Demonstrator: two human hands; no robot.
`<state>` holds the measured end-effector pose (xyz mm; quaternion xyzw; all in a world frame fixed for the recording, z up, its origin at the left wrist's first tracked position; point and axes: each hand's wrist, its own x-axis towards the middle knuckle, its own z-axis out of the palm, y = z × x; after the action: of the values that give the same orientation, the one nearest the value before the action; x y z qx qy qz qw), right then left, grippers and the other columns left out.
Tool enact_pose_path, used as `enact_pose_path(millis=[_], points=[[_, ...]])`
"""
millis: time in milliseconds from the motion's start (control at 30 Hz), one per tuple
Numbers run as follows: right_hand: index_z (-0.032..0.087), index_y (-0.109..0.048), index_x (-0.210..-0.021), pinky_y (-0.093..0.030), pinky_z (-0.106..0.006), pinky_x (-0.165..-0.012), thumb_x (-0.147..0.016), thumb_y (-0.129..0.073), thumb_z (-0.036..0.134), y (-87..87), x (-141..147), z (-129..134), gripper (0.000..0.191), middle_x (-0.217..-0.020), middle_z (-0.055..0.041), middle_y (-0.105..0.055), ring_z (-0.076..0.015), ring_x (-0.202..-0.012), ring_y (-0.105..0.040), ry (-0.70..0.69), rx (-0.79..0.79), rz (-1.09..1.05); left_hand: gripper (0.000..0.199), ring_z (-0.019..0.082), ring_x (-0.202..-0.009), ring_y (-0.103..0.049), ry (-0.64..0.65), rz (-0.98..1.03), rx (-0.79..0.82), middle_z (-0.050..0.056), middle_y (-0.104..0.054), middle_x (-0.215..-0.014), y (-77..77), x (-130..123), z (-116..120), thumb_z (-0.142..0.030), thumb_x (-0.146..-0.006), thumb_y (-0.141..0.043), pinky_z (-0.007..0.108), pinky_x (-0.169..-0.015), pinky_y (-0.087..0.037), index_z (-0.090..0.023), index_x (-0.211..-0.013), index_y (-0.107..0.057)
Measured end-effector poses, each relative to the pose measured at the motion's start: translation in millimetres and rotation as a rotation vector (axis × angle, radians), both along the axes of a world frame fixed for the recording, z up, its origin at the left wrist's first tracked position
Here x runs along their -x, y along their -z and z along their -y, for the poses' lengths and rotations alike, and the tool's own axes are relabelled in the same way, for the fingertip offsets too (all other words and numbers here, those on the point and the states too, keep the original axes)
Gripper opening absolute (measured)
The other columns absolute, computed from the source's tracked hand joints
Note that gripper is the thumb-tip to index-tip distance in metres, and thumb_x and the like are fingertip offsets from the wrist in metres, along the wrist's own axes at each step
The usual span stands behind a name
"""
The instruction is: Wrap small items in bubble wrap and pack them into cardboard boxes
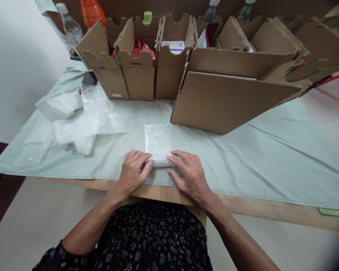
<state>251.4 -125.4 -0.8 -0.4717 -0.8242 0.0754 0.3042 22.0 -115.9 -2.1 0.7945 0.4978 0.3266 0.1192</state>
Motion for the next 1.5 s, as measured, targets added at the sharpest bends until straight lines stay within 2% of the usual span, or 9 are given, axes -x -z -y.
enact_pose_path(millis=[133, 300, 467, 667, 800, 933, 1100, 1300, 1500], points=[[0.023, -0.069, -0.125, -0.049, -0.046, -0.095, -0.097, -0.06, 0.017, 3.6, 2, -8, 0.029, -0.126, -0.0107, -0.075, -0.0291, -0.116, -0.066, -0.02, 0.073, 0.085, 0.024, 0.026, -0.103, -0.067, -0.051, 0.013, -0.028, 0.011, -0.072, -0.11, 4.1, -5, 1, -0.026, -0.101, -0.06, 0.043, -0.092, -0.056, -0.017, -0.122, -0.067], [0.02, -0.072, -0.118, -0.05, -0.044, -0.094, -0.1, -0.06, 0.021, 0.2, 0, -13, 0.022, -0.112, -0.0079, -0.08, -0.0258, -0.104, -0.07, -0.041, 0.151, -0.044, 0.032, 0.03, -0.121, -0.064, -0.005, -0.003, -0.05, 0.017, -0.065, -0.13, 5.6, 1, 11, -0.024, -0.098, -0.065, 0.048, -0.103, -0.056, -0.017, -0.129, -0.065], [0.023, -0.072, -0.118, -0.051, -0.045, -0.094, -0.101, -0.061, 0.031, -2.8, -4, -3, 0.022, -0.108, -0.007, -0.08, -0.0252, -0.1, -0.071, -0.048, 0.24, -0.131, 0.022, 0.028, -0.118, -0.065, 0.033, 0.039, 0.006, 0.014, -0.068, -0.126, 3.4, 7, 13, -0.024, -0.097, -0.065, 0.047, -0.101, -0.056, -0.019, -0.118, -0.069], [0.021, -0.066, -0.13, -0.05, -0.048, -0.097, -0.097, -0.062, 0.027, 5.6, 0, 1, 0.034, -0.135, -0.0151, -0.069, -0.0308, -0.119, -0.065, 0.018, 0.025, -0.04, 0.02, 0.027, -0.11, -0.066, 0.016, 0.024, 0.01, 0.012, -0.071, -0.117, 4.8, 2, 4, -0.026, -0.099, -0.062, 0.045, -0.097, -0.055, -0.018, -0.116, -0.07], [0.023, -0.069, -0.124, -0.049, -0.047, -0.097, -0.096, -0.061, 0.02, 6.1, 3, -5, 0.029, -0.122, -0.0108, -0.075, -0.0297, -0.117, -0.065, -0.014, 0.054, 0.031, 0.025, 0.027, -0.111, -0.066, -0.021, 0.023, 0.008, 0.012, -0.07, -0.119, 7.0, 0, 1, -0.027, -0.099, -0.062, 0.046, -0.099, -0.054, -0.019, -0.123, -0.068], [0.024, -0.073, -0.111, -0.048, -0.046, -0.096, -0.097, -0.061, 0.022, 1.3, 2, -7, 0.019, -0.107, -0.007, -0.078, -0.0269, -0.109, -0.067, -0.026, 0.135, -0.071, 0.045, 0.03, -0.125, -0.062, 0.018, 0.066, 0.007, 0.015, -0.065, -0.135, 5.1, 3, 7, -0.029, -0.095, -0.068, 0.05, -0.107, -0.054, -0.022, -0.139, -0.06], [0.024, -0.073, -0.102, -0.048, -0.045, -0.096, -0.096, -0.062, 0.027, -3.4, -2, -4, 0.014, -0.099, -0.0049, -0.077, -0.0258, -0.102, -0.067, -0.064, 0.23, -0.123, 0.025, 0.026, -0.115, -0.066, 0.146, 0.081, -0.038, 0.01, -0.072, -0.117, 1.8, 7, 9, -0.018, -0.099, -0.062, 0.046, -0.1, -0.055, -0.022, -0.123, -0.068], [0.023, -0.057, -0.142, -0.048, -0.049, -0.097, -0.098, -0.062, 0.037, -0.7, -3, 2, 0.047, -0.139, -0.0157, -0.065, -0.0325, -0.119, -0.063, 0.052, 0.034, -0.037, 0.021, 0.023, -0.095, -0.068, 0.057, 0.035, 0.032, 0.008, -0.076, -0.102, -0.3, 7, -5, -0.026, -0.103, -0.058, 0.041, -0.087, -0.056, -0.019, -0.12, -0.069], [0.024, -0.061, -0.134, -0.047, -0.048, -0.096, -0.095, -0.065, 0.024, -0.8, 3, -9, 0.039, -0.141, -0.0146, -0.065, -0.0331, -0.12, -0.062, 0.006, 0.015, 0.19, 0.029, 0.024, -0.097, -0.067, -0.087, 0.059, 0.064, 0.009, -0.072, -0.107, -0.9, 2, -11, -0.032, -0.101, -0.06, 0.041, -0.089, -0.057, -0.018, -0.127, -0.066]])
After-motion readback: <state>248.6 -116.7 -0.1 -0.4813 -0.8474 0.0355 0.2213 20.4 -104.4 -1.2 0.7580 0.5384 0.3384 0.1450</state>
